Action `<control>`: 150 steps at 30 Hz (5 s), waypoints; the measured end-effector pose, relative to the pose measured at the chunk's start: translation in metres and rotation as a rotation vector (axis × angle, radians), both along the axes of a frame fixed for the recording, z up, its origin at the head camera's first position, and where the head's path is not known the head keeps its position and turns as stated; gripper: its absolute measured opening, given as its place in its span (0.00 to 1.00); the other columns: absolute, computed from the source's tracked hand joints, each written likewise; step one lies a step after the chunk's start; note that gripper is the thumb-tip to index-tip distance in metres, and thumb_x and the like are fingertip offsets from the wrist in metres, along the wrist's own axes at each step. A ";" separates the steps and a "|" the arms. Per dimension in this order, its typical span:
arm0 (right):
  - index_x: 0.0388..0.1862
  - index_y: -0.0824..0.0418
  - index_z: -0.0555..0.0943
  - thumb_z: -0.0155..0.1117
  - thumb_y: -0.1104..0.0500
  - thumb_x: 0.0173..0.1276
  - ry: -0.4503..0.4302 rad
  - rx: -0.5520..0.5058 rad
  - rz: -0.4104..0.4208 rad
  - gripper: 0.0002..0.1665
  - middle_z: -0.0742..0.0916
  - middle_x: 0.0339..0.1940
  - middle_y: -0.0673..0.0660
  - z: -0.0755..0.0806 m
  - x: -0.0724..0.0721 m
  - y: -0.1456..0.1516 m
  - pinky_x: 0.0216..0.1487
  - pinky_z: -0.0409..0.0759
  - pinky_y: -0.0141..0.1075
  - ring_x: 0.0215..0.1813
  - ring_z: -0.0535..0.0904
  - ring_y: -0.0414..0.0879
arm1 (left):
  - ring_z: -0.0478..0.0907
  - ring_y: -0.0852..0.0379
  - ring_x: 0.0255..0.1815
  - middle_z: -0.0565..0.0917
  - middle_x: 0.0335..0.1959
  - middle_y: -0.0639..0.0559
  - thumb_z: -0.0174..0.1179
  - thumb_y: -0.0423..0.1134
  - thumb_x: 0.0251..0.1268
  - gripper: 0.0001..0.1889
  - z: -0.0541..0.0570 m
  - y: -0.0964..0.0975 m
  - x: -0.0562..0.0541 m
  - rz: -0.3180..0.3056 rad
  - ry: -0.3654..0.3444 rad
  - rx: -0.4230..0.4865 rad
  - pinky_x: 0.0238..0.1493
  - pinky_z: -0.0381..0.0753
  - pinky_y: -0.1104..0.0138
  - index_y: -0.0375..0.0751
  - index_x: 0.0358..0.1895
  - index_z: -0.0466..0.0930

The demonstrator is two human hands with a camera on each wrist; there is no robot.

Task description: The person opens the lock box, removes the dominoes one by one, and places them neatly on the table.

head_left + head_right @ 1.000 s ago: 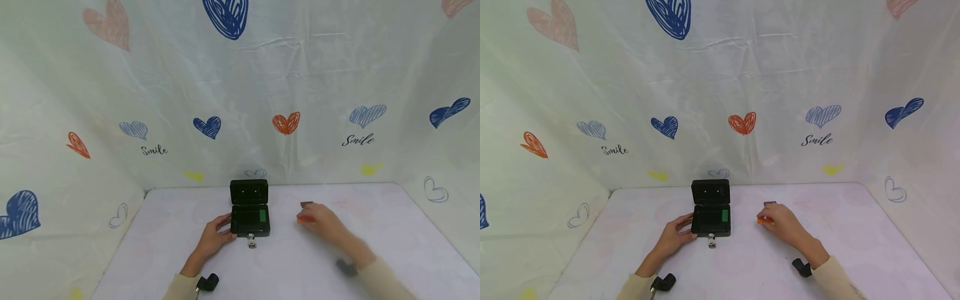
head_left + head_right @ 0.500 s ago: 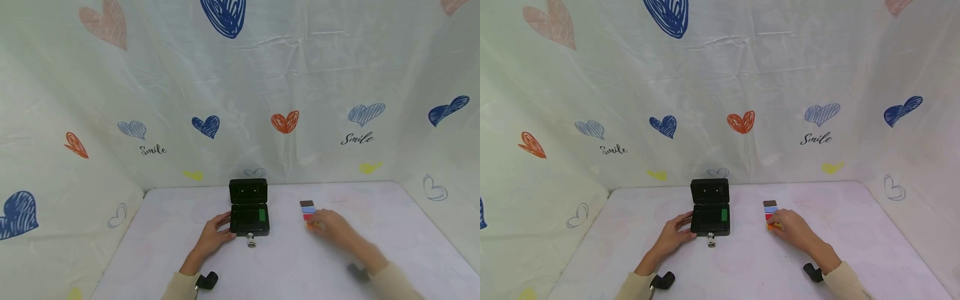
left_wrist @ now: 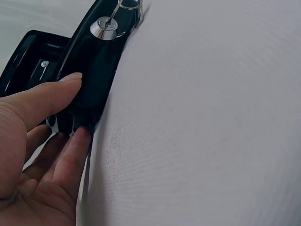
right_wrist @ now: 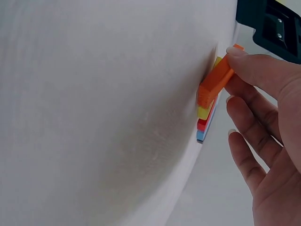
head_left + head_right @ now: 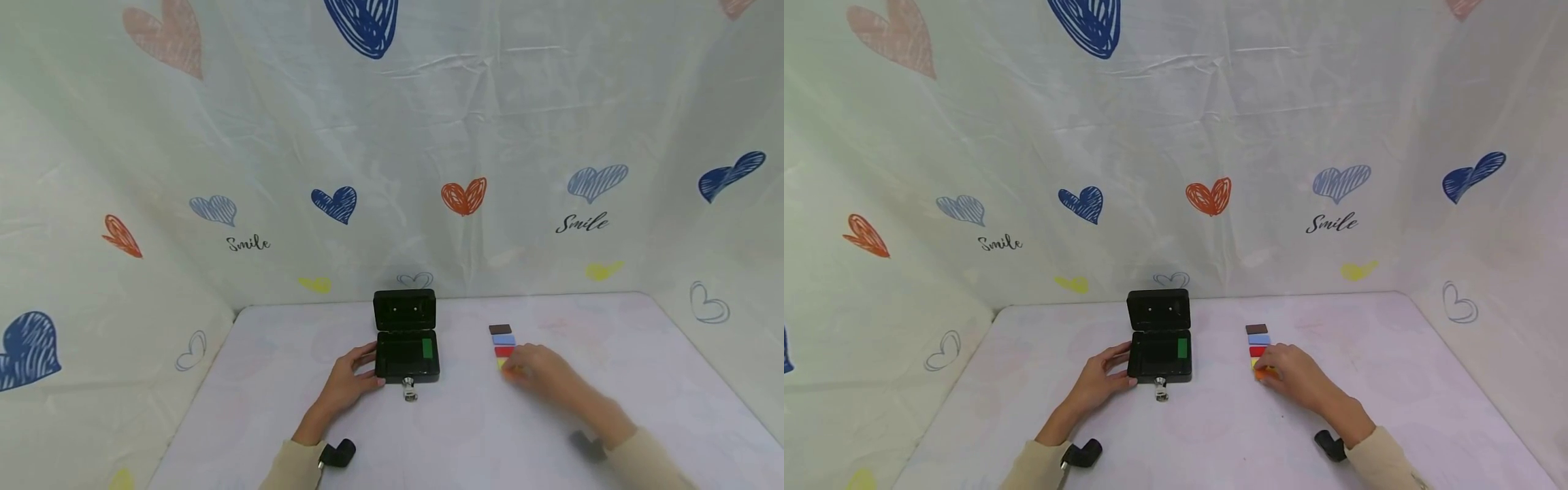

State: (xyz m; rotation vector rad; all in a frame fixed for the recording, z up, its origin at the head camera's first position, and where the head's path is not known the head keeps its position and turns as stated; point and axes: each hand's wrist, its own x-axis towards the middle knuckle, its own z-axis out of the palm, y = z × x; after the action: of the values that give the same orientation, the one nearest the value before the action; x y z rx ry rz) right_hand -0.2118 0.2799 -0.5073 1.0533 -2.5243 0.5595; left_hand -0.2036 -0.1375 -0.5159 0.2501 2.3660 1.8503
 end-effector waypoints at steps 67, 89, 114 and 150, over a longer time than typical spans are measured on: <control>0.46 0.57 0.91 0.86 0.56 0.58 0.015 0.065 -0.098 0.18 0.89 0.41 0.51 0.028 -0.011 -0.135 0.46 0.87 0.40 0.44 0.83 0.47 | 0.71 0.33 0.75 0.74 0.73 0.31 0.72 0.22 0.61 0.38 -0.012 0.001 0.004 0.031 0.026 0.013 0.67 0.83 0.62 0.29 0.76 0.69; 0.44 0.59 0.91 0.84 0.55 0.61 -0.058 0.156 -0.244 0.16 0.90 0.41 0.55 0.026 -0.028 -0.177 0.50 0.86 0.45 0.45 0.84 0.52 | 0.70 0.33 0.76 0.74 0.73 0.31 0.72 0.25 0.62 0.38 -0.013 0.000 0.005 0.025 0.033 -0.002 0.68 0.82 0.61 0.30 0.76 0.69; 0.42 0.59 0.92 0.83 0.60 0.61 -0.137 0.184 -0.224 0.11 0.93 0.40 0.55 0.018 -0.032 -0.189 0.53 0.83 0.47 0.44 0.82 0.51 | 0.69 0.33 0.76 0.73 0.73 0.31 0.72 0.24 0.61 0.38 -0.017 -0.001 0.003 0.016 0.040 0.037 0.69 0.82 0.63 0.30 0.76 0.69; 0.41 0.59 0.92 0.84 0.58 0.59 -0.159 0.226 -0.164 0.12 0.90 0.38 0.54 0.016 -0.036 -0.192 0.48 0.82 0.45 0.43 0.82 0.50 | 0.67 0.32 0.77 0.72 0.74 0.31 0.71 0.24 0.62 0.37 -0.014 0.003 0.006 0.019 0.040 0.033 0.70 0.81 0.62 0.30 0.76 0.70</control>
State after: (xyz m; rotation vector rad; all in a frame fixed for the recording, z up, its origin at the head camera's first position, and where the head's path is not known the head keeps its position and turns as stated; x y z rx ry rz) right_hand -0.2477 0.0878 -0.4918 0.8931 -2.8345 0.3292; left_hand -0.1975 -0.1343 -0.5300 0.2713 2.3742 1.9115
